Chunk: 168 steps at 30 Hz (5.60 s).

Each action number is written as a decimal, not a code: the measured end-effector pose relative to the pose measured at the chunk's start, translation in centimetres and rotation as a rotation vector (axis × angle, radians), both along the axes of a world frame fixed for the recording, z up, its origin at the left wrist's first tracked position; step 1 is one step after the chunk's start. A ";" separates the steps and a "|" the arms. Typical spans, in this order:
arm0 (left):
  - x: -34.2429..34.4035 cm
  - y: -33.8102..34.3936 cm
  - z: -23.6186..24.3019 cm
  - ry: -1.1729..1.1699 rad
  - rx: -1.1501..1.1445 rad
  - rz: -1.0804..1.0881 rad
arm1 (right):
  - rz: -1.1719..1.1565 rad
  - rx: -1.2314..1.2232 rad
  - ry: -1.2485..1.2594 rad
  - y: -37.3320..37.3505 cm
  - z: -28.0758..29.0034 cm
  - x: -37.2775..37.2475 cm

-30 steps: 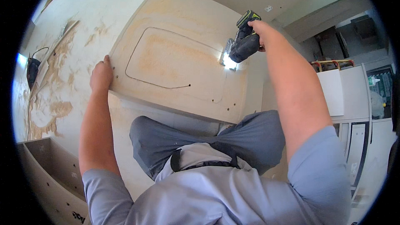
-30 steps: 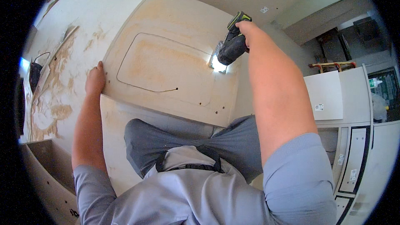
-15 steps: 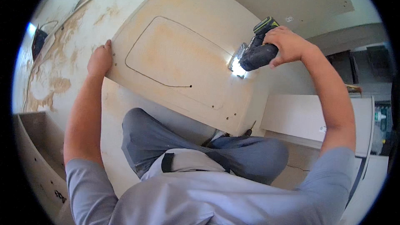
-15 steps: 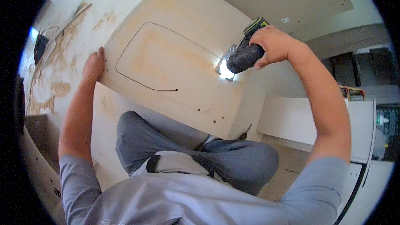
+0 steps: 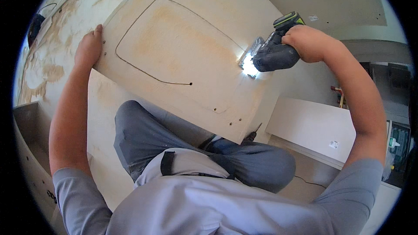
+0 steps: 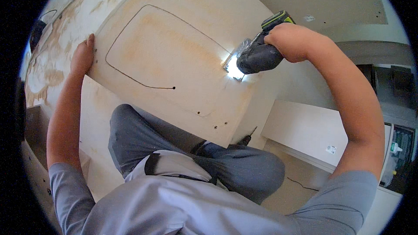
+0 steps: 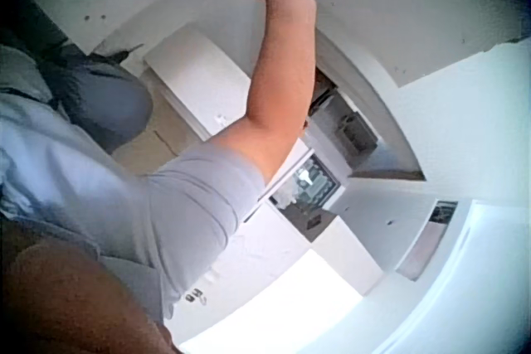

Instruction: The person measures a wooden board with a tape measure, drills a hole with a power drill, and then cuts a rectangular opening in the board using a jigsaw while sitting on the floor.

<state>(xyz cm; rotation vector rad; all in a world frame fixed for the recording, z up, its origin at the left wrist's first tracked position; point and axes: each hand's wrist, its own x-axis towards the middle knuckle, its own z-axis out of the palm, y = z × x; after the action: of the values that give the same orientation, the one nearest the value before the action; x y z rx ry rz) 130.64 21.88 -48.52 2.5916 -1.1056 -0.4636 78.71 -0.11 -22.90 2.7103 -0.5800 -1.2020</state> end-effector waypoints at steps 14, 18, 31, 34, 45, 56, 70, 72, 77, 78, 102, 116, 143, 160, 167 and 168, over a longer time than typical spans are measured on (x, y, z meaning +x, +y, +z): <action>0.6 -0.1 -0.1 -0.001 0.004 0.035 | -0.035 0.033 -0.090 1.4 0.7 0.6; 0.3 -0.1 0.4 0.014 -0.022 0.049 | 0.001 0.031 -0.079 1.6 1.0 0.8; 1.1 -0.7 0.4 0.024 -0.010 0.021 | -0.032 0.017 -0.097 2.9 1.8 1.7; 1.1 -0.8 0.4 0.025 -0.026 0.028 | 0.000 0.016 -0.087 3.3 2.2 1.8; 1.5 -0.8 0.3 -0.001 -0.035 0.022 | 0.097 0.017 -0.105 3.7 2.2 1.7; 2.1 -1.4 0.4 -0.012 -0.002 0.030 | 0.052 0.035 -0.116 4.4 2.8 2.6; 3.0 -2.0 0.3 0.032 -0.023 0.000 | 0.039 0.061 -0.108 5.5 3.7 3.5; 2.8 -2.0 0.4 0.032 -0.017 0.001 | 0.043 0.060 -0.110 5.8 3.5 3.5; 4.3 -2.0 -1.2 -0.056 -0.056 -0.052 | 0.042 0.030 -0.067 6.2 3.9 4.3; 4.1 -2.1 -1.0 -0.059 -0.054 -0.056 | 0.043 0.044 -0.078 6.2 3.9 4.3; 4.3 -5.5 2.1 -0.034 0.010 -0.062 | -0.033 0.114 -0.132 4.8 4.8 3.8; 4.4 -7.6 3.4 -0.179 -0.024 -0.220 | 0.000 0.163 -0.162 4.1 5.0 3.1; 5.4 -11.6 4.4 -0.259 0.075 -0.269 | 0.011 0.220 -0.221 3.3 5.8 2.6; 4.5 -14.0 5.7 -0.218 0.114 -0.244 | -0.088 0.263 -0.225 2.3 6.0 2.8; 5.2 -14.7 5.8 -0.160 0.096 -0.260 | -0.116 0.271 -0.204 1.8 5.9 2.8; 4.9 -14.7 5.9 -0.196 0.071 -0.285 | -0.124 0.270 -0.206 1.7 5.9 2.7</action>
<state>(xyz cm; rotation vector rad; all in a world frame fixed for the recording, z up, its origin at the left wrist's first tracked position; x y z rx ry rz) 135.52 7.21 -42.61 2.5935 -1.5636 -0.3180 81.44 1.61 -16.97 3.0939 -0.6622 -1.1065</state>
